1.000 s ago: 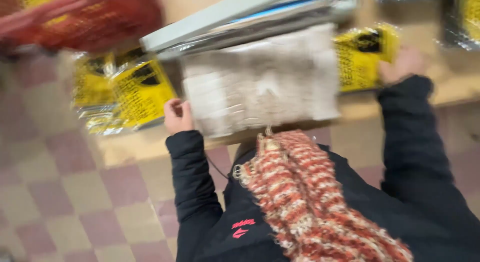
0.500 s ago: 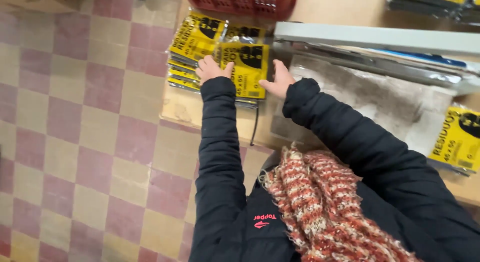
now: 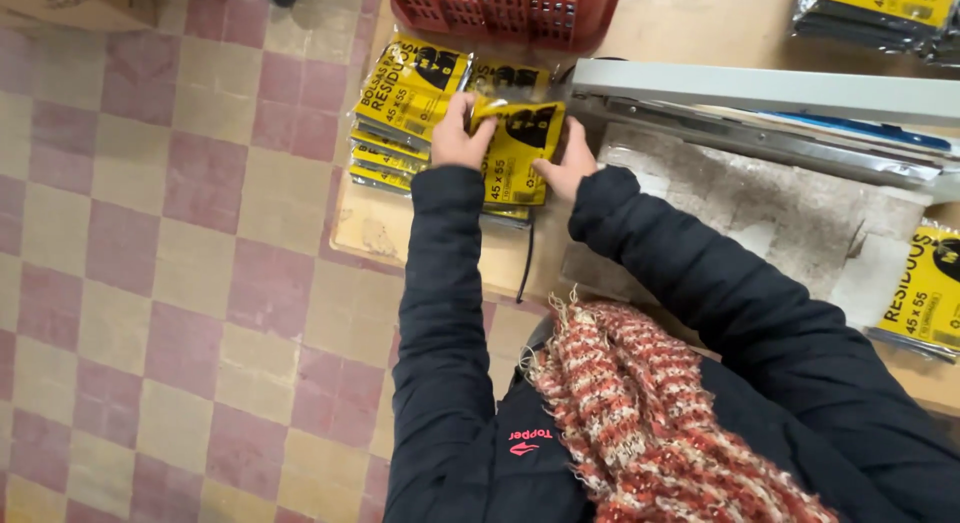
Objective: Sealing individual plastic trash bags using a heat sealer and organizing them into stacks.
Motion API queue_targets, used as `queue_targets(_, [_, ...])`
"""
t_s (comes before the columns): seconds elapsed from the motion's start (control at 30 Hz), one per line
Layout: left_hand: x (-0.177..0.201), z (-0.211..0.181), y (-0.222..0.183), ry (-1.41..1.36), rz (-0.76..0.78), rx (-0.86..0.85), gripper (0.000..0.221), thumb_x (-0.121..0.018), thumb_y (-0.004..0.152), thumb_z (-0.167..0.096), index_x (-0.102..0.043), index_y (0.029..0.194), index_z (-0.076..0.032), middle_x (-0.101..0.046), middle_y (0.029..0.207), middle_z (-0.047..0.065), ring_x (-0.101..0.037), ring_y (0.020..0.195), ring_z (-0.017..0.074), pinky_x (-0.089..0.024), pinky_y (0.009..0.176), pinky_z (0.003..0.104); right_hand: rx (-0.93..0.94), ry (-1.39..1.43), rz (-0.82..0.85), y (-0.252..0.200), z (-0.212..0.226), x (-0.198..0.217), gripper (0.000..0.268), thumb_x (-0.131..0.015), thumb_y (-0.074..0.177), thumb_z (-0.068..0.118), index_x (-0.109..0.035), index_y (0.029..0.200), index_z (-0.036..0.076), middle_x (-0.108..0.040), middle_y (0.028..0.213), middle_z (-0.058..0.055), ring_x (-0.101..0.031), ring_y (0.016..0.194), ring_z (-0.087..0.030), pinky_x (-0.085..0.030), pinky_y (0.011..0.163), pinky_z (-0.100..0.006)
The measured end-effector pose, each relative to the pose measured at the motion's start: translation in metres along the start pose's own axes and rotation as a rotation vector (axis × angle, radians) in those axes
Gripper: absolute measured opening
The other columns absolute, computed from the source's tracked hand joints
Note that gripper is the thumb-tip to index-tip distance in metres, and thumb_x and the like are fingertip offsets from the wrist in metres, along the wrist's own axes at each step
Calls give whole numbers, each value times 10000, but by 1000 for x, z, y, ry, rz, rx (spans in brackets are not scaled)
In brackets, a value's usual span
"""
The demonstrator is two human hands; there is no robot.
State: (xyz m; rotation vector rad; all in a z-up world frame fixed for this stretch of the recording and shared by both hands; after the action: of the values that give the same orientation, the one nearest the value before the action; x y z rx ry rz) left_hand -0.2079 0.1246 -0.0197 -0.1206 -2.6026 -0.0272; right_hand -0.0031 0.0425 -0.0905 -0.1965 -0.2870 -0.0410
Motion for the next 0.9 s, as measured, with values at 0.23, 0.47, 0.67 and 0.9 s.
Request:
queue_targets(0.23, [30,-154,-93,-351,50,-563,282,-671,912,29,-612,1182,-26,-663,1104,162,-672,990,289,-543,906,342,386,500,92,-92,93,108,585,-633,1019,34,-351,1530,3,-540,1455,-129,-567,1311,-196,-475,1133,-338])
queue_targets(0.47, [-37,-211,-143,-425,86,-625,179,-673,955,78,-664,1102,-24,-675,983,116,-610,806,180,-492,747,273,433,466,-224,-195,63,200,280,-626,1055,131,-603,1302,1,-637,1148,-40,-581,983,-75,-471,891,-214])
queue_targets(0.67, [-135,-184,-171,-600,167,-579,79,-647,1036,-46,-682,1098,-15,-668,985,99,-609,896,203,-487,833,290,347,698,-457,-250,28,250,209,-564,1127,185,-646,1120,-7,-700,1046,-71,-630,952,-113,-495,935,-252])
queue_targets(0.9, [-145,-197,-186,-500,112,-547,211,-600,1067,-144,-692,1127,36,-731,1010,133,-702,917,200,-563,868,275,465,135,-622,-289,72,284,180,-536,1147,143,-553,1079,-23,-670,1018,-127,-670,853,-166,-538,802,-256])
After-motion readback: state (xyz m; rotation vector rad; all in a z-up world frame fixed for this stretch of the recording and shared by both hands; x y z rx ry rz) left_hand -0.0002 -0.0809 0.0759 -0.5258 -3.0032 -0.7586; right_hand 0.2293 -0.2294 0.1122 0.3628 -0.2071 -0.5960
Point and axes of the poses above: each hand's wrist, its own y-axis towards the middle knuckle, its own x-axis out of the back of the hand, z = x × y, the point moved 3 cm from there along y, towards the middle knuckle
